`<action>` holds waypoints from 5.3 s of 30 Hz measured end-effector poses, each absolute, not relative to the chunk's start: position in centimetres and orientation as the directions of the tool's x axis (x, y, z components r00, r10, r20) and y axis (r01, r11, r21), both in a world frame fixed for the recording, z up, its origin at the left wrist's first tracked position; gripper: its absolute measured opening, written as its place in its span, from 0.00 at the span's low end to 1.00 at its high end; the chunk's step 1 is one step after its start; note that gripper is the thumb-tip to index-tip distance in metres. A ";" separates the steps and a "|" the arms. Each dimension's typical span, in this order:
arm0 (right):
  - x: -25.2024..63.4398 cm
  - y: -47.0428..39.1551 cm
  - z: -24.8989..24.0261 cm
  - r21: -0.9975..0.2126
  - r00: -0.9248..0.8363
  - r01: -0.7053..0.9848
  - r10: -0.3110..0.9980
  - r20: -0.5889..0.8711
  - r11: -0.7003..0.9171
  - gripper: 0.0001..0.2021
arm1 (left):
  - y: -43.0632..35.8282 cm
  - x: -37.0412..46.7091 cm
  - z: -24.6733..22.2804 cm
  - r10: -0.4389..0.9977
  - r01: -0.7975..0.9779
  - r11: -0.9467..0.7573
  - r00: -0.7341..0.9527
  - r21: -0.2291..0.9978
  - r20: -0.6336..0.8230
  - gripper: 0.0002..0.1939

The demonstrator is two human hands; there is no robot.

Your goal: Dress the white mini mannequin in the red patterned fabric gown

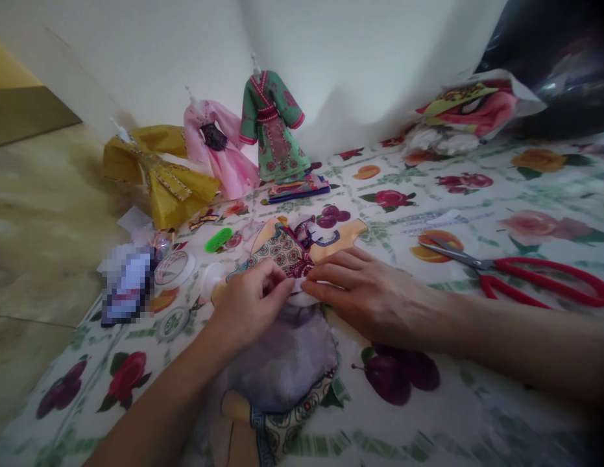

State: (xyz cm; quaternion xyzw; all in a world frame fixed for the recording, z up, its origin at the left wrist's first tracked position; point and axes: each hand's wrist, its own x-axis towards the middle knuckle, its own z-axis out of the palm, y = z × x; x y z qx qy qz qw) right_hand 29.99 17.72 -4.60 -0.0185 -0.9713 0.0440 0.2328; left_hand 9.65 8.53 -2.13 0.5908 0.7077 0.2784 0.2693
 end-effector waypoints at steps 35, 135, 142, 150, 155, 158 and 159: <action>30.3 17.5 -5.3 -0.008 -0.844 0.149 0.132 0.520 0.989 0.17 | 8.9 9.1 -1.8 0.981 0.787 0.184 -0.179 0.588 -0.068 0.14; 29.4 16.2 -5.3 -0.059 -0.867 0.226 0.228 0.443 0.972 0.22 | 9.1 7.9 -3.1 0.968 0.635 0.250 -0.152 0.731 -0.199 0.18; 29.6 16.2 -5.7 -0.031 -0.864 0.264 0.251 0.438 0.964 0.22 | 9.2 8.1 -3.3 0.973 0.657 0.231 -0.156 0.718 -0.171 0.17; 30.0 16.4 -5.6 0.001 -0.833 0.288 0.251 0.493 0.958 0.23 | 8.9 8.3 -2.7 0.978 0.683 0.208 -0.156 0.700 -0.139 0.20; 30.0 15.9 -5.6 0.016 -0.850 0.203 0.168 0.500 0.979 0.22 | 8.9 8.5 -2.7 0.985 0.717 0.162 -0.154 0.678 -0.073 0.20; 30.0 15.7 -5.9 0.040 -0.851 0.202 0.155 0.501 0.979 0.21 | 8.9 8.4 -3.0 0.986 0.699 0.162 -0.146 0.696 -0.083 0.20; 30.0 15.6 -6.0 0.050 -0.849 0.202 0.149 0.506 0.978 0.21 | 9.0 8.3 -3.1 0.985 0.688 0.166 -0.142 0.707 -0.094 0.20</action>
